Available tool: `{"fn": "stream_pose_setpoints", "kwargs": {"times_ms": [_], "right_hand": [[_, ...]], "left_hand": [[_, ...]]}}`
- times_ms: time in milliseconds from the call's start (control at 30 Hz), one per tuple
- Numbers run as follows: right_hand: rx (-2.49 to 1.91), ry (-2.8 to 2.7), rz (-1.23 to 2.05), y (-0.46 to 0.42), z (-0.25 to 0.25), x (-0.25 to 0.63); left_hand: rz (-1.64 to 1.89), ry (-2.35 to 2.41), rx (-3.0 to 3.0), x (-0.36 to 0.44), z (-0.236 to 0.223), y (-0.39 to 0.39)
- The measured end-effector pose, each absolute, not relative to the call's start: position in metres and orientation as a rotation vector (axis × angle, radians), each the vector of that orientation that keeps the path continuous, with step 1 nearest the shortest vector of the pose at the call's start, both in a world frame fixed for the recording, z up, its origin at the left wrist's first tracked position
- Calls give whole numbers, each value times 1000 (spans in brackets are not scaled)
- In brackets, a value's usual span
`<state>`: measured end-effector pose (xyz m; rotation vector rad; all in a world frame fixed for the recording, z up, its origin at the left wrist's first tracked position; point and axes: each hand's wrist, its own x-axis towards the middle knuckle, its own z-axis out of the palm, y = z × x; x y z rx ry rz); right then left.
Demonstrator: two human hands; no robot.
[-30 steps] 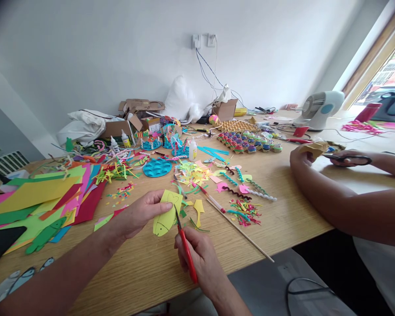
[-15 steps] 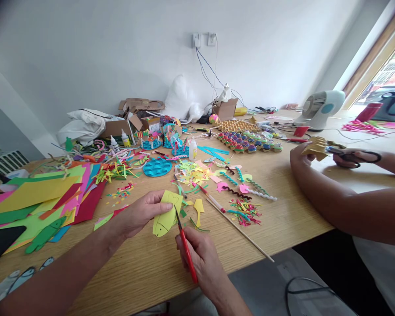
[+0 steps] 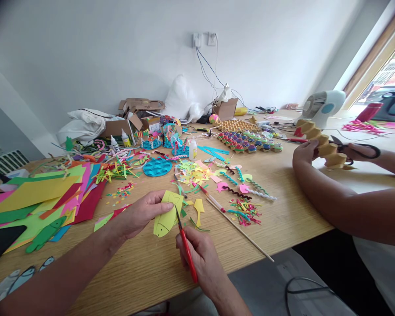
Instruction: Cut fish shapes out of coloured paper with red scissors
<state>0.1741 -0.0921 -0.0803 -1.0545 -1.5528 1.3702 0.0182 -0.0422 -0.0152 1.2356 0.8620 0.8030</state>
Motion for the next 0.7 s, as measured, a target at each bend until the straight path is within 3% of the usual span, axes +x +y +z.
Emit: {"fn": "stream_pose_setpoints", "kwargs": {"times_ms": [700], "right_hand": [[-996, -1554, 1440, -93, -80, 174]], "left_hand": [[849, 900, 1160, 17, -14, -42]]}}
